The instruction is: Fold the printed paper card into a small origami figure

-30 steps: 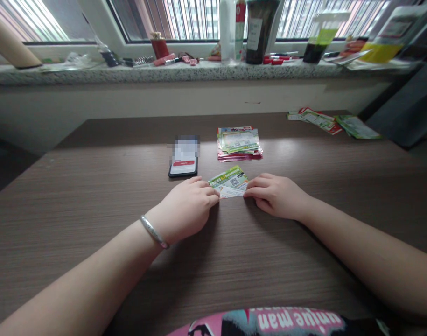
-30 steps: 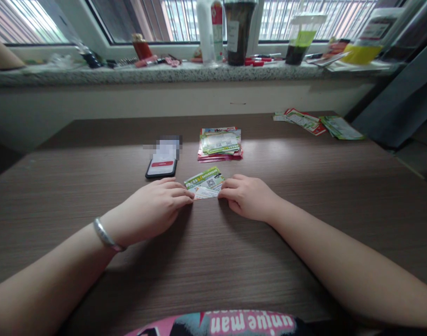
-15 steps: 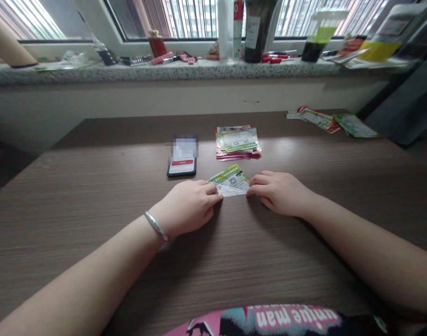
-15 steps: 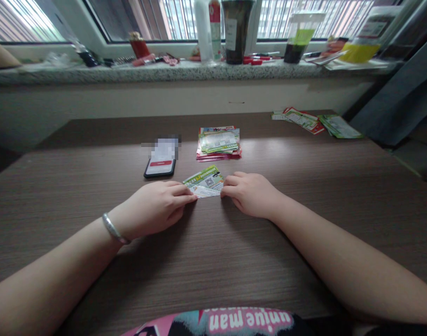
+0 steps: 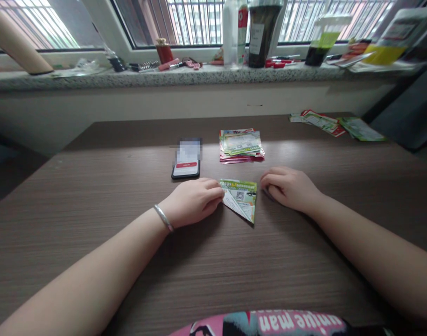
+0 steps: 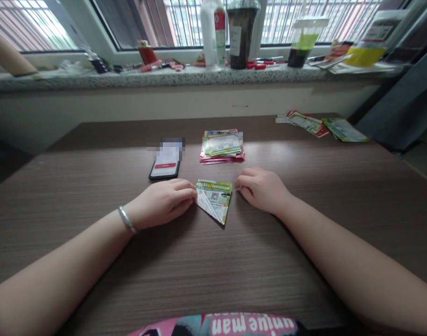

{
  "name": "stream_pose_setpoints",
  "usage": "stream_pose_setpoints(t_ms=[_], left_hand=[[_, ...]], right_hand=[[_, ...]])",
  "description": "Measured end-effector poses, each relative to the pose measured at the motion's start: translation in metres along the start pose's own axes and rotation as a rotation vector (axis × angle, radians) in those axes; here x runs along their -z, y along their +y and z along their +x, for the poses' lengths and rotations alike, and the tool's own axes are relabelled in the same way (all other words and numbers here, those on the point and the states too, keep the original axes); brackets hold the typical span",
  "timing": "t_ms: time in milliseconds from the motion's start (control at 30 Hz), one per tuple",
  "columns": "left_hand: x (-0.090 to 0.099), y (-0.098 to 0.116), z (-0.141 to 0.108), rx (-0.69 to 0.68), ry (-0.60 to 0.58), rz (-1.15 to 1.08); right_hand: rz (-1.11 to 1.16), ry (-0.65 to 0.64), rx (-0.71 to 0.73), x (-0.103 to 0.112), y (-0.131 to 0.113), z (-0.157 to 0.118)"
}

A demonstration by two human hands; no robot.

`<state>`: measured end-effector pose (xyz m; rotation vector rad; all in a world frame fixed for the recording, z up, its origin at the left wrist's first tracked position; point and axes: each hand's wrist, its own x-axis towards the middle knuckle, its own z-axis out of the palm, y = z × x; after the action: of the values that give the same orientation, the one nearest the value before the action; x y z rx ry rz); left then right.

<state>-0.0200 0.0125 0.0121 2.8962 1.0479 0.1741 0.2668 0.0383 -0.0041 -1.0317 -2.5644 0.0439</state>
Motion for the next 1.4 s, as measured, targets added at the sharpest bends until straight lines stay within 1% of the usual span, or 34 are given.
stream_pose_setpoints(t_ms=[33,133,200,300,367,467,533,633,700,767,867,967,1100,1233,1400], left_hand=[[-0.003,0.0,0.001,-0.019,0.022,-0.015],[-0.011,0.001,0.003,-0.049,0.087,-0.054],[-0.014,0.001,0.003,-0.028,0.115,-0.028],[-0.014,-0.001,0.002,0.028,0.14,0.027],[-0.014,-0.001,0.002,0.051,0.116,0.044],[-0.016,0.001,0.003,0.05,0.059,0.05],[-0.019,0.003,0.003,0.058,0.021,0.044],[-0.022,0.006,0.003,0.094,-0.017,0.027],[-0.022,0.006,0.002,0.096,-0.008,0.01],[-0.021,0.005,0.002,0.074,0.02,-0.003],[-0.018,0.005,0.003,-0.018,0.068,-0.019],[-0.016,0.008,0.005,-0.089,0.101,-0.032],[-0.013,0.013,0.006,-0.106,0.076,-0.005],[-0.014,0.015,0.005,-0.123,0.044,-0.005],[-0.018,0.015,0.005,-0.106,0.049,-0.008]], right_hand=[[0.037,0.024,0.018,-0.002,-0.001,0.001],[0.107,-0.03,0.175,-0.006,-0.005,0.003],[0.101,-0.064,0.239,-0.007,-0.006,0.004],[0.025,-0.061,0.309,-0.007,-0.008,0.003],[0.002,-0.06,0.371,-0.007,-0.012,0.002],[0.022,-0.096,0.471,-0.007,-0.02,0.003],[0.017,-0.105,0.488,-0.008,-0.024,0.005],[-0.004,-0.077,0.516,-0.008,-0.026,0.006],[-0.037,-0.041,0.504,-0.008,-0.026,0.006],[-0.098,-0.015,0.438,-0.008,-0.026,0.005],[-0.153,-0.016,0.308,-0.008,-0.027,0.003],[-0.105,-0.027,0.249,-0.009,-0.027,0.002],[-0.035,-0.04,0.188,-0.01,-0.024,0.002],[-0.06,-0.052,0.183,-0.008,-0.022,0.002],[-0.051,-0.055,0.147,-0.008,-0.021,0.002]])
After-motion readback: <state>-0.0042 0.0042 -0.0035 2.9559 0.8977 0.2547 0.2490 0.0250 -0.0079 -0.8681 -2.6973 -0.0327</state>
